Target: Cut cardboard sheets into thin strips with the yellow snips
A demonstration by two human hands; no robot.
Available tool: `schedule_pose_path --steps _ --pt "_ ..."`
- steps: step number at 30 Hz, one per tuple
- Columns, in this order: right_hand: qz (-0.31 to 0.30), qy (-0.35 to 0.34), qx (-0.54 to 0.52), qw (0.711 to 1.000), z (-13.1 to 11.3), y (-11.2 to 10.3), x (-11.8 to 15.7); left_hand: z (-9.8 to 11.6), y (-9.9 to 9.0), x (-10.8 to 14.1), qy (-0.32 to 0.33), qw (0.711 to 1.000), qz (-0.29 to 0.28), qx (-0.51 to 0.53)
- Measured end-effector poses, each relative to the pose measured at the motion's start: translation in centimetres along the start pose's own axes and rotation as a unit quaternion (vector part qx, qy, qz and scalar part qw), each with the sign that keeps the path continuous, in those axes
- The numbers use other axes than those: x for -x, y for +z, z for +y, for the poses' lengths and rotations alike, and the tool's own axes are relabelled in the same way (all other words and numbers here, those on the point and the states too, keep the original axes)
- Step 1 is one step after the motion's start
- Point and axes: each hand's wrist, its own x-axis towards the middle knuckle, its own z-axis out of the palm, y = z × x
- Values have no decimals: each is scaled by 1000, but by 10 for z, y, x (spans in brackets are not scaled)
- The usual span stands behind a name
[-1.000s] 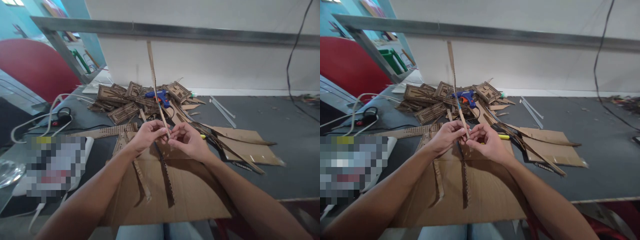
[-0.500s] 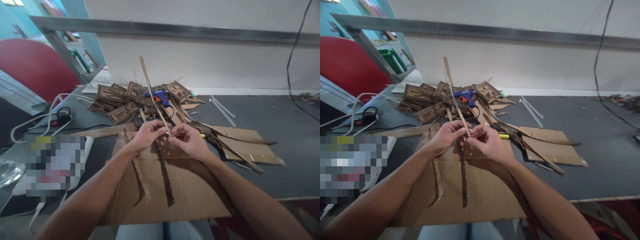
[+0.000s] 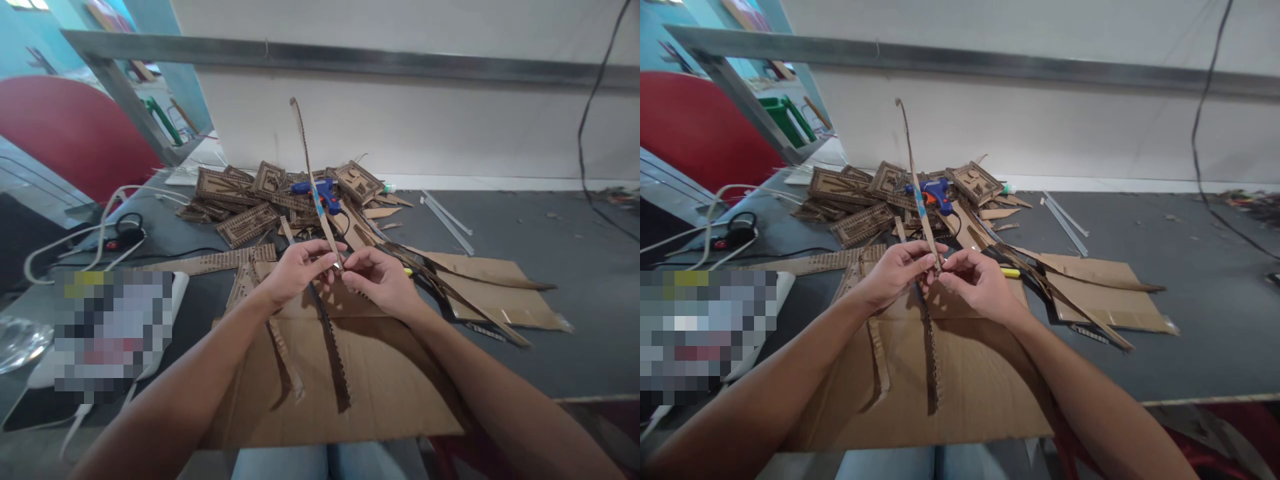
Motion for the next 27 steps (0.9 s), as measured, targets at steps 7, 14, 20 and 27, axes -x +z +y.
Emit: schedule_pose_path --steps 7,14,20,27 --pt "-2 6 12 1000 -1 -2 -1 0 0 0 7 1000 -6 10" --pt "-2 20 -8 1000 0 -4 -4 4 6 1 -1 1000 1 -2" --pt "12 22 -4 1000 1 -3 -4 -1 7 -1 -6 997 52 -52" --pt "52 9 -8 999 4 -4 -5 4 12 1 -17 988 69 -140"
